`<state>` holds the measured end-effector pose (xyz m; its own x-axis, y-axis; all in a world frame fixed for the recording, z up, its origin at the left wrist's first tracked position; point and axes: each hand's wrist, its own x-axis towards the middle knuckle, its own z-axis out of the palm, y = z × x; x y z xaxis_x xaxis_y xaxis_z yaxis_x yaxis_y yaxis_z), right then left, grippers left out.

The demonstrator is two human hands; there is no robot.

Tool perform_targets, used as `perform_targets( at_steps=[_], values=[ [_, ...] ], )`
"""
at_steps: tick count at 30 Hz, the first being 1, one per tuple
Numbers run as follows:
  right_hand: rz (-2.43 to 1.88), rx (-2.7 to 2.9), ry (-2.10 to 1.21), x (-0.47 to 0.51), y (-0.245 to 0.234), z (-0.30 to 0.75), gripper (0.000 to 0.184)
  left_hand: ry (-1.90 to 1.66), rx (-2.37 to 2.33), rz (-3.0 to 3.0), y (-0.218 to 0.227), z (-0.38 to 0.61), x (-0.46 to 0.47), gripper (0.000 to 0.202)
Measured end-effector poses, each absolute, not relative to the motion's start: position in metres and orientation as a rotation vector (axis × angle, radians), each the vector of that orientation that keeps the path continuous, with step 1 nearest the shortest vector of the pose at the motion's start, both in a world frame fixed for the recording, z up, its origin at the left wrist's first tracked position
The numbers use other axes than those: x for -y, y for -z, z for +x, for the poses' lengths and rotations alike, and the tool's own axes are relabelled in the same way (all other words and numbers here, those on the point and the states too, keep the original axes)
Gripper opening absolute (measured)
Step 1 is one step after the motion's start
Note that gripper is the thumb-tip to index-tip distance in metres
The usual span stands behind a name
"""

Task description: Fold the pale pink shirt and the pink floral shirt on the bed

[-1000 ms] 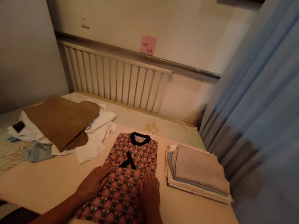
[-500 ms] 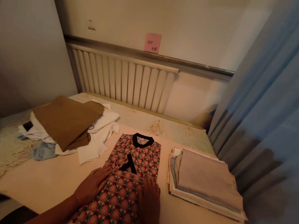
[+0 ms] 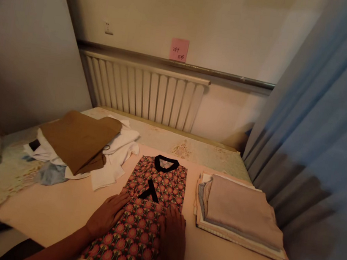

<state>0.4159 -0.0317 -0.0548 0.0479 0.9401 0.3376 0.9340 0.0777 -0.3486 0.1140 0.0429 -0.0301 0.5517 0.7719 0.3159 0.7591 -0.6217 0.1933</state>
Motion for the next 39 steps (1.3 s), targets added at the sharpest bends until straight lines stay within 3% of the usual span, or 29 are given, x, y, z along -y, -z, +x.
perform_targets(
  at_steps=[16,39],
  values=[
    [-1.834,1.923,0.161,0.032,0.057,0.413,0.04,-0.606,-1.339,2.715,0.033,0.114,-0.045,0.043],
    [-1.929,1.898,0.074,0.038,0.036,0.404,0.045,-0.646,-1.346,2.67,0.032,0.115,-0.042,0.04]
  ],
)
